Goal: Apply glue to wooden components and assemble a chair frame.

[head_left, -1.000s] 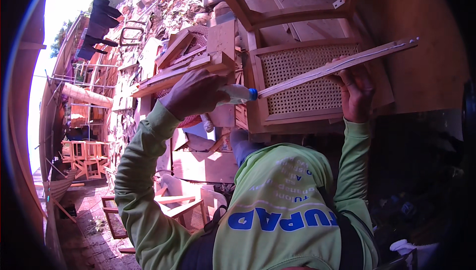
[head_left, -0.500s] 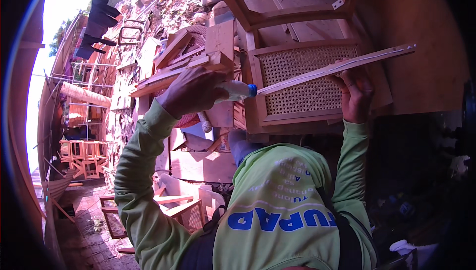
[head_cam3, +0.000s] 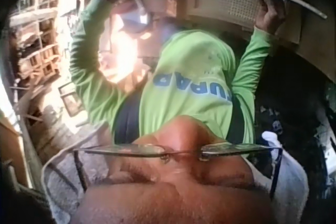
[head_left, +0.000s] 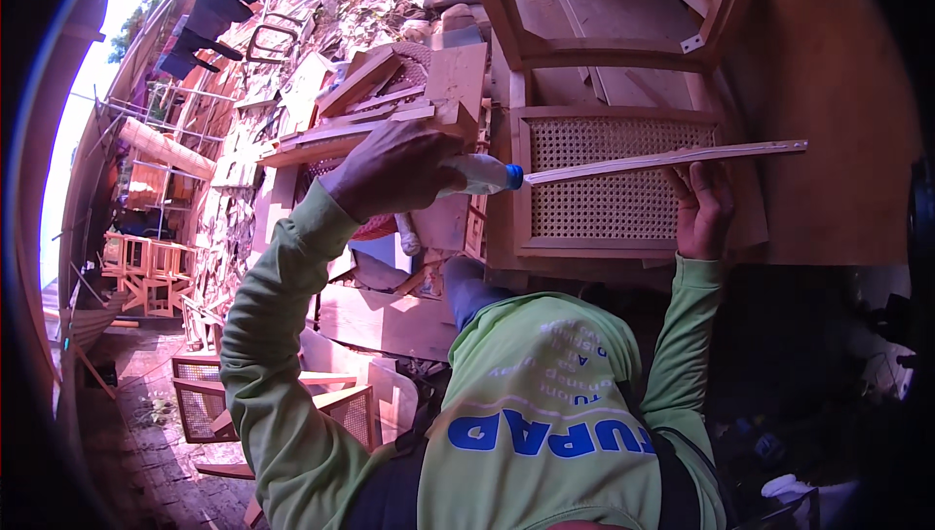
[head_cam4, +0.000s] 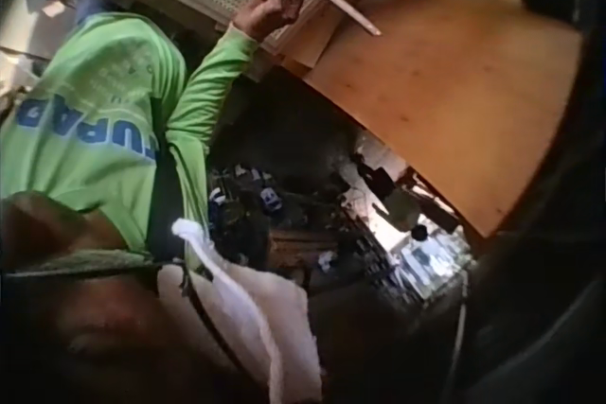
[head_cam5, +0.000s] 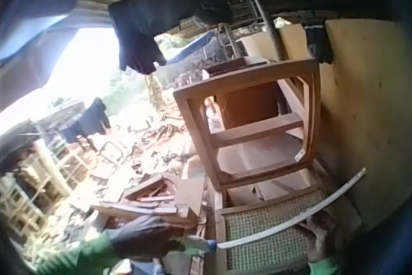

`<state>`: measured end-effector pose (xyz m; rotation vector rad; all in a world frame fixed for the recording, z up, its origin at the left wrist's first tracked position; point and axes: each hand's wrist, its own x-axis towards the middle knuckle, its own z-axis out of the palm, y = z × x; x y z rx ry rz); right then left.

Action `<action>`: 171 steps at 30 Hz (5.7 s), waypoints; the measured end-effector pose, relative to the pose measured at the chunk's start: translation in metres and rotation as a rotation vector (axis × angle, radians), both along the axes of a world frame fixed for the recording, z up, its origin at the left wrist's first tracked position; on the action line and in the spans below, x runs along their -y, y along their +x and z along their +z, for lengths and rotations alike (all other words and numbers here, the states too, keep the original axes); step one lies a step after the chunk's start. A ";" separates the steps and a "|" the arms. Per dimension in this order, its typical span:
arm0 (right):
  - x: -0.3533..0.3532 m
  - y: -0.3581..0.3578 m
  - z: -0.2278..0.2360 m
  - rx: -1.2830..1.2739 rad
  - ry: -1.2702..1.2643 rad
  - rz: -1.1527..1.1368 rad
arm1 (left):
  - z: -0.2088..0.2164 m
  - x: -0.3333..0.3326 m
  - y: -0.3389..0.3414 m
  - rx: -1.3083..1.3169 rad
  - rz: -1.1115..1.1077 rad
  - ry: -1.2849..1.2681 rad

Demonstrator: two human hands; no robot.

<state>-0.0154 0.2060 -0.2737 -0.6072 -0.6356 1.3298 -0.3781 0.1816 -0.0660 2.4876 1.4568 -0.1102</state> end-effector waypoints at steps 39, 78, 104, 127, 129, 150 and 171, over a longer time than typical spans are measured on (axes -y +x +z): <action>0.019 -0.031 -0.002 0.089 0.026 0.245 | -0.094 0.055 -0.008 1.243 0.489 -0.273; -0.072 -0.032 0.046 1.570 0.544 0.103 | -0.205 0.066 -0.059 0.442 0.870 0.595; -0.128 -0.033 0.017 1.825 0.872 0.026 | -0.284 -0.002 0.046 0.967 1.163 0.331; -0.071 0.079 0.205 1.609 0.743 -0.558 | -0.320 -0.173 0.325 0.481 -0.711 0.262; -0.066 0.087 0.206 1.611 0.732 -0.596 | -0.330 -0.182 0.337 0.379 -0.802 0.243; -0.046 0.099 0.188 1.625 0.558 -0.582 | -0.347 -0.204 0.357 0.766 -0.931 0.251; -0.073 0.050 0.161 1.505 0.684 -0.297 | -0.300 -0.038 0.167 0.864 0.535 0.168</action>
